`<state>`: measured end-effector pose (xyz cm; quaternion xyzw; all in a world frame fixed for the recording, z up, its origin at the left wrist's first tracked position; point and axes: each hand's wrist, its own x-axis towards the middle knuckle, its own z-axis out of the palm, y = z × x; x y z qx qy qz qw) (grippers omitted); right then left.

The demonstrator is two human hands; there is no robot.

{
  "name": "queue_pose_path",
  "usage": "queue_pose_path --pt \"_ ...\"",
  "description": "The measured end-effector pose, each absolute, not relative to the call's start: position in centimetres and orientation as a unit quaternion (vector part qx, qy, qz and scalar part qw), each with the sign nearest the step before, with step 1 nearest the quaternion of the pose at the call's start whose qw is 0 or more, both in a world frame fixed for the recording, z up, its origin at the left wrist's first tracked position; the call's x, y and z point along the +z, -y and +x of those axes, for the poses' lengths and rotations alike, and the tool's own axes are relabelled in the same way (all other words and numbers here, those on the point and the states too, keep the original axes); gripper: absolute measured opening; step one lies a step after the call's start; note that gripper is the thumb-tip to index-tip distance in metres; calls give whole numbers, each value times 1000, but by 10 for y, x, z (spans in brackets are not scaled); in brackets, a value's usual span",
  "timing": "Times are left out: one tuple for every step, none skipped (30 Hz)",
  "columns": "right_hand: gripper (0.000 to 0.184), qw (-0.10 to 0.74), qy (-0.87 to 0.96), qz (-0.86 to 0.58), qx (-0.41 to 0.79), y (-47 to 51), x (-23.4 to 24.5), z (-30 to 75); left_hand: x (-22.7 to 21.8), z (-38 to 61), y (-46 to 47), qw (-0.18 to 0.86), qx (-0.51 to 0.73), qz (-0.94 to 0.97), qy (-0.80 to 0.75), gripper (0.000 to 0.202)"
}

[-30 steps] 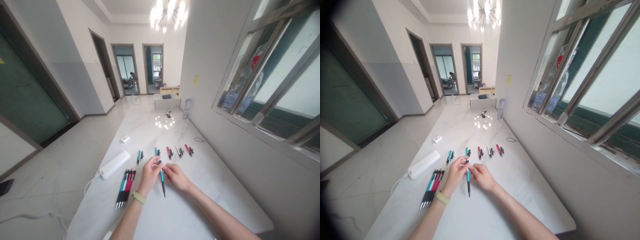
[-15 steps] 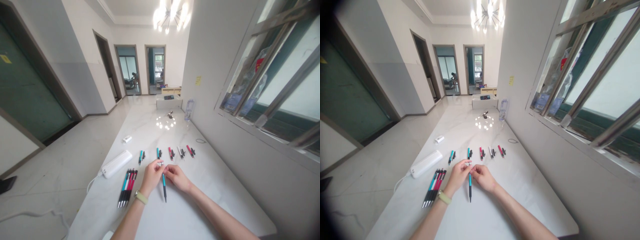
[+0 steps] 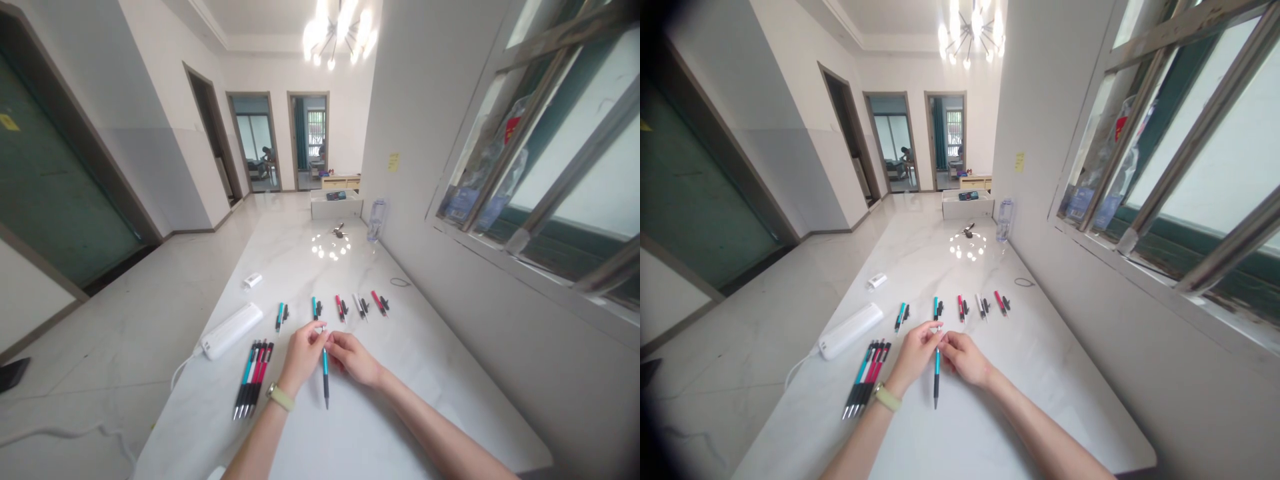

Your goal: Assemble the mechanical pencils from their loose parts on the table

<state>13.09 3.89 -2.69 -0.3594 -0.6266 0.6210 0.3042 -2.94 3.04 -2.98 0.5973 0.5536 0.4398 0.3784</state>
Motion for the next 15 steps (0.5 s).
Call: queue_pose_path --pt "34 305 628 -362 618 -38 -27 131 -29 -29 -30 376 440 598 -554 33" --pt "34 306 629 -363 616 -38 -26 131 -29 -29 -30 374 440 599 -555 32" --pt "34 306 629 -363 615 -37 -26 131 -28 -29 -30 373 441 599 -555 31" --pt "34 306 629 -364 615 -37 -25 130 -28 -29 -29 373 442 598 -554 30" --pt "34 308 627 -364 616 -37 -24 130 -27 -29 -29 373 444 598 -554 30" --pt "35 310 624 -364 617 -37 -24 130 -27 -29 -29 373 447 596 -553 30" --pt "35 315 621 -365 617 -37 -23 129 -27 -29 -29 374 451 593 -553 30" --pt "36 322 618 -368 616 -38 -23 129 -27 -28 -29 375 454 590 -553 30" --pt "36 332 614 -372 611 -39 -23 129 -27 -28 -29 378 457 586 -553 31" --pt "37 344 610 -379 605 -40 -23 129 -27 -28 -29 383 459 581 -552 32" --pt "37 358 604 -387 597 -42 -23 130 -28 -27 -29 392 461 577 -549 32" --pt "37 372 598 -396 589 -43 -24 130 -28 -26 -29 403 462 573 -545 33" --pt "36 386 590 -404 583 -45 -25 131 -29 -26 -29 415 463 570 -538 33" --pt "36 397 582 -410 579 -47 -27 132 -30 -25 -29 426 465 568 -529 33" --pt "35 405 575 -414 578 -49 -28 133 -30 -24 -29 436 467 567 -520 33"
